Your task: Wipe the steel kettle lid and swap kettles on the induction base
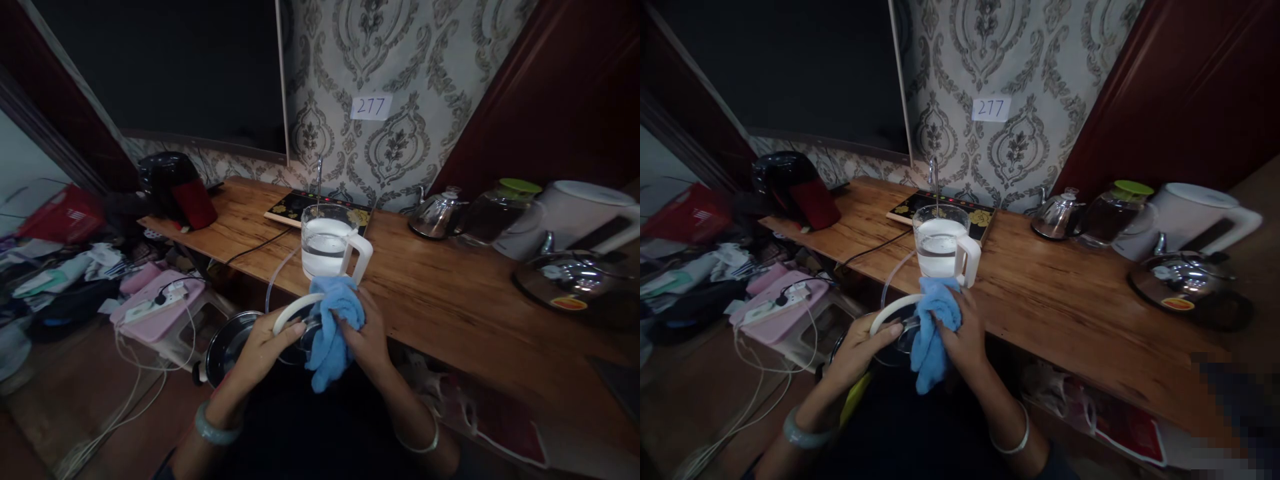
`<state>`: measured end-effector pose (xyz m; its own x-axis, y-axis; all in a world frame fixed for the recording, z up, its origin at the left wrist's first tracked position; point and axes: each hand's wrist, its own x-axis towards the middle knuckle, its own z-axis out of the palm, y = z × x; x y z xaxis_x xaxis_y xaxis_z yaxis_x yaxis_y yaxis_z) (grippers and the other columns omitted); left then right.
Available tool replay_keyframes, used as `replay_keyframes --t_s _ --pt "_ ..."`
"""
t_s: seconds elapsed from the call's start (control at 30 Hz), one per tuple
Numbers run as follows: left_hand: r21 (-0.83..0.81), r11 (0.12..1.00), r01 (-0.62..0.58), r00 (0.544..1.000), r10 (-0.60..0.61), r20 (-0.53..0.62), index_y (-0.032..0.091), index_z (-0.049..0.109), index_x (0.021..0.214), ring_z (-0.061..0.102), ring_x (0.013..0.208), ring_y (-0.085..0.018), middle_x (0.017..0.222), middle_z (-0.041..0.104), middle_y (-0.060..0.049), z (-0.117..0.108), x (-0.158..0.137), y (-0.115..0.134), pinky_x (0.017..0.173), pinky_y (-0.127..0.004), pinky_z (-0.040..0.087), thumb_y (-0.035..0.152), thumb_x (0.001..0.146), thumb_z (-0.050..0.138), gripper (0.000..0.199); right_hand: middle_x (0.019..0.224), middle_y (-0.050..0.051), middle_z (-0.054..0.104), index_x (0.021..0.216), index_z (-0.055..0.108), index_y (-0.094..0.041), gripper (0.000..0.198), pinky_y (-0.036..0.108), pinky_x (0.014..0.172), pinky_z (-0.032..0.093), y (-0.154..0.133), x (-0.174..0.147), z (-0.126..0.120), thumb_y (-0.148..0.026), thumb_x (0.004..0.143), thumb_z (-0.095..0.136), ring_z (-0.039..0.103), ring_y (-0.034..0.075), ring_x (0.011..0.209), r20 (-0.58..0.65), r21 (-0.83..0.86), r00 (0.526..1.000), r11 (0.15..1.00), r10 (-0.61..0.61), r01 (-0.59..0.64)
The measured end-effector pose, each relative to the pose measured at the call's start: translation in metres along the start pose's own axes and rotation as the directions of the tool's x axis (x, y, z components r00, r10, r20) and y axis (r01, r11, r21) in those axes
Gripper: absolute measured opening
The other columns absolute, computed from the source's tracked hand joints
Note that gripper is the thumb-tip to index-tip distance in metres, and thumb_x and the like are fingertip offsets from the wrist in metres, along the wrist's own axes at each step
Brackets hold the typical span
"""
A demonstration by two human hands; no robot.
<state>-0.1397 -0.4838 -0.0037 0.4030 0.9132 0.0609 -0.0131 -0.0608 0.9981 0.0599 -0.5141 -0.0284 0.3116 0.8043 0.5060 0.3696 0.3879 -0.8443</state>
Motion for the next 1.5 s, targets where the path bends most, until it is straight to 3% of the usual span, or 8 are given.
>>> replay_keyframes --t_s 0.23,0.4,0.6,0.73,1.0,1.1,1.3,1.5 --pt "-0.438 0.898 0.041 0.960 -0.157 -0.232 0.014 0.078 0.087 0.064 0.063 -0.016 0.071 0.073 -0.004 0.007 0.009 0.005 0.063 -0.026 0.054 0.041 0.064 0.089 0.037 0.073 0.003 0.076 0.079 0.074 -0.018 0.028 0.035 0.067 0.057 0.017 -0.011 -0.008 -0.042 0.066 0.077 0.069 0.023 0.067 -0.104 0.212 0.888 0.883 0.447 -0.420" --pt "-0.491 0.871 0.021 0.945 -0.177 -0.275 0.014 0.078 0.096 0.069 0.069 -0.019 0.078 0.076 -0.006 0.009 0.010 0.005 0.065 -0.028 0.056 0.041 0.066 0.089 0.042 0.068 0.002 0.073 0.075 0.071 -0.019 0.035 0.034 0.058 0.057 0.008 -0.019 -0.012 -0.051 0.064 0.082 0.067 0.021 0.061 -0.120 0.359 0.808 0.784 0.577 -0.506" --pt "-0.472 0.881 -0.025 0.938 -0.142 -0.315 0.014 0.078 0.092 0.070 0.073 -0.020 0.076 0.076 -0.005 0.015 0.009 0.000 0.070 -0.029 0.057 0.047 0.069 0.086 0.041 0.098 0.007 0.077 0.099 0.072 -0.021 0.035 0.043 0.084 0.059 -0.010 -0.004 -0.003 -0.046 0.076 0.076 0.072 0.027 0.091 -0.098 0.216 0.952 0.940 0.291 -0.265" --pt "-0.439 0.896 -0.066 0.928 -0.106 -0.356 0.014 0.079 0.095 0.071 0.077 -0.022 0.078 0.076 -0.006 0.020 0.006 0.000 0.072 -0.031 0.057 0.046 0.071 0.085 0.040 0.125 0.011 0.070 0.122 0.067 -0.022 0.045 0.049 0.102 0.051 -0.003 -0.002 0.012 -0.037 0.079 0.071 0.066 0.031 0.116 -0.064 0.041 0.993 0.994 0.100 -0.098" --pt "-0.465 0.881 -0.081 0.884 -0.152 -0.441 0.015 0.078 0.100 0.073 0.080 -0.023 0.089 0.079 -0.008 0.014 0.009 0.005 0.073 -0.031 0.058 0.048 0.063 0.089 0.052 0.112 0.007 0.072 0.123 0.068 -0.027 0.042 0.046 0.090 0.057 0.013 -0.022 0.004 -0.025 0.082 0.061 0.069 0.030 0.105 -0.071 -0.128 0.997 0.992 -0.015 0.006" --pt "-0.473 0.879 -0.063 0.885 -0.170 -0.434 0.014 0.078 0.102 0.072 0.080 -0.023 0.092 0.079 -0.008 0.013 0.010 0.005 0.074 -0.031 0.058 0.048 0.061 0.091 0.055 0.128 0.008 0.062 0.134 0.061 -0.030 0.051 0.051 0.094 0.056 0.004 -0.018 -0.004 -0.026 0.082 0.060 0.064 0.033 0.114 -0.085 -0.230 0.988 0.967 -0.133 0.110" --pt "-0.412 0.909 -0.058 0.915 -0.117 -0.386 0.014 0.078 0.099 0.072 0.077 -0.023 0.081 0.077 -0.006 0.015 0.007 0.000 0.073 -0.032 0.058 0.046 0.068 0.087 0.046 0.142 0.012 0.042 0.144 0.055 -0.035 0.067 0.056 0.098 0.052 -0.010 -0.013 0.002 -0.013 0.080 0.060 0.052 0.036 0.123 0.263 -0.508 0.941 0.798 -0.215 0.324" --pt "-0.475 0.874 -0.105 0.847 -0.172 -0.503 0.013 0.076 0.093 0.072 0.074 -0.022 0.083 0.078 -0.007 0.007 0.009 0.004 0.069 -0.031 0.059 0.049 0.060 0.090 0.051 0.136 0.012 0.046 0.146 0.053 -0.034 0.073 0.047 0.089 0.059 0.000 -0.035 0.003 -0.009 0.078 0.059 0.056 0.032 0.118 0.390 -0.462 0.899 0.802 -0.201 0.379"
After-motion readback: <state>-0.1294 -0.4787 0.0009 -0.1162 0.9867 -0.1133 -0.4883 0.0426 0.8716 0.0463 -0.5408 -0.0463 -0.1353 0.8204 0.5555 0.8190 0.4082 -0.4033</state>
